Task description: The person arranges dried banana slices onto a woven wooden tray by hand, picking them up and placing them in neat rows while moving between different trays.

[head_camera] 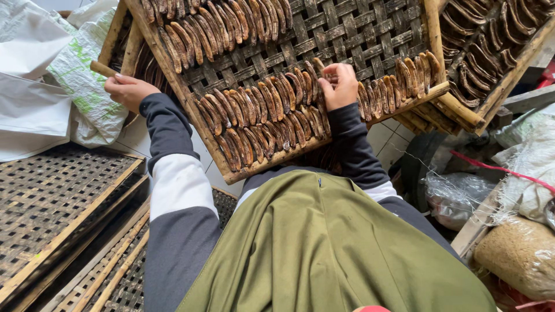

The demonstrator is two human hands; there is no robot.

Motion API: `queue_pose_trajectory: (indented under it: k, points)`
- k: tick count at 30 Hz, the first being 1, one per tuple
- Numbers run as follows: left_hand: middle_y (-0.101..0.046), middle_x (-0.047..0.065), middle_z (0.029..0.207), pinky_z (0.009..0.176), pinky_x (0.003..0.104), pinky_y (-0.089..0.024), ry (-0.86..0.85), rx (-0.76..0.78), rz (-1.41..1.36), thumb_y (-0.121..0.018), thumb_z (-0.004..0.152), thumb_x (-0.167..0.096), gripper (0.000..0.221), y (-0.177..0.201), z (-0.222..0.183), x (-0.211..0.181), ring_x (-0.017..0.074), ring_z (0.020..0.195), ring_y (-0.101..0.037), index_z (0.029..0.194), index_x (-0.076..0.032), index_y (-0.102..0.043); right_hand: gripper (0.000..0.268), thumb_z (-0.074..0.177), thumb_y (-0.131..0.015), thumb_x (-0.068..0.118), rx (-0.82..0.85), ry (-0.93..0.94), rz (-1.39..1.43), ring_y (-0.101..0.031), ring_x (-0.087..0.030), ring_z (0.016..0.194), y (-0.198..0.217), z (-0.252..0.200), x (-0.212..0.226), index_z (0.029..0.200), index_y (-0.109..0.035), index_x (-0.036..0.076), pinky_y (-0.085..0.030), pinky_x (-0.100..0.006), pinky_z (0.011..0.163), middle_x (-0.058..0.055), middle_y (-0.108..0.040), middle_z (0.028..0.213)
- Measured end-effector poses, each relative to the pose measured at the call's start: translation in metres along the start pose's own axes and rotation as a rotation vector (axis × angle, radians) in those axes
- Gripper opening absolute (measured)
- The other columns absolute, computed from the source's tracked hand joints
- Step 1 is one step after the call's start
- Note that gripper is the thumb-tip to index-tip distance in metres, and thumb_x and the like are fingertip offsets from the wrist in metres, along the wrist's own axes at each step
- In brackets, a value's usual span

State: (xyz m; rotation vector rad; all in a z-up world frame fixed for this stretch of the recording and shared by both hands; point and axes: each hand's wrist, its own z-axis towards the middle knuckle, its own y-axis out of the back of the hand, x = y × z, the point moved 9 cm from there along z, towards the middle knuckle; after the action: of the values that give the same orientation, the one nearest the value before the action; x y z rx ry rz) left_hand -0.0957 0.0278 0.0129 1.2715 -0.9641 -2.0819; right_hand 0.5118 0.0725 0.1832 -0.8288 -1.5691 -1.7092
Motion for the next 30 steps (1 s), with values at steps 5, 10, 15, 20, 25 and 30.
queue_pose_trajectory:
  k: [5,10,15,20,25,30]
  points:
    - [-0.063,0.013,0.102,0.062,0.039,-0.060,-0.006,-0.005,0.009,-0.048,0.107,-0.033,0.022,0.000,0.000,0.000,0.0285,0.079,-0.073,0.114,-0.012,-0.049,0.019,0.092,-0.078,-0.001,-0.051,-0.049,0.146,-0.071,-0.016,0.086,0.006,0.003,-0.001,0.105,-0.066,0.003,-0.061,-0.029,0.078,-0.007,-0.070,0.099]
    - [-0.063,0.014,0.101,0.063,0.040,-0.060,-0.038,-0.075,-0.004,-0.049,0.105,-0.032,0.022,0.010,-0.002,-0.006,0.0301,0.080,-0.073,0.114,-0.012,-0.049,0.013,0.089,-0.077,-0.003,0.014,0.170,-0.236,-0.070,-0.026,0.087,-0.003,0.003,0.023,0.097,-0.068,0.003,-0.058,-0.034,0.077,-0.011,-0.068,0.100]
    - [-0.063,0.014,0.102,0.063,0.039,-0.061,0.019,-0.014,0.000,-0.049,0.106,-0.033,0.021,0.009,-0.004,-0.007,0.0300,0.081,-0.074,0.114,-0.013,-0.049,0.015,0.085,-0.080,0.001,0.056,0.209,-0.322,-0.068,-0.030,0.087,-0.004,0.004,0.021,0.095,-0.069,0.003,-0.056,-0.038,0.076,-0.011,-0.068,0.096]
    - [-0.064,0.012,0.103,0.064,0.036,-0.060,0.026,-0.017,0.008,-0.048,0.106,-0.033,0.020,0.014,-0.005,-0.012,0.0251,0.081,-0.075,0.114,-0.015,-0.049,0.013,0.088,-0.078,0.001,0.120,0.097,-0.191,-0.070,-0.022,0.082,-0.006,0.006,0.001,0.098,-0.069,0.002,-0.058,-0.033,0.074,-0.012,-0.068,0.097]
    - [-0.064,0.011,0.103,0.065,0.030,-0.060,0.033,0.017,0.037,-0.045,0.106,-0.032,0.020,0.013,-0.004,-0.012,0.0207,0.082,-0.075,0.115,-0.014,-0.049,0.013,0.095,-0.072,-0.002,0.082,-0.072,-0.019,-0.071,-0.014,0.087,0.020,0.000,-0.018,0.107,-0.070,0.003,-0.061,-0.029,0.079,-0.008,-0.073,0.103]
    - [-0.063,0.012,0.105,0.064,0.034,-0.063,0.001,-0.008,0.011,-0.047,0.108,-0.033,0.020,0.014,-0.003,-0.014,0.0219,0.083,-0.075,0.115,-0.015,-0.048,0.021,0.088,-0.075,-0.003,0.220,-0.060,-0.169,-0.072,-0.015,0.087,0.010,-0.001,-0.016,0.107,-0.069,0.003,-0.061,-0.029,0.076,-0.009,-0.073,0.103]
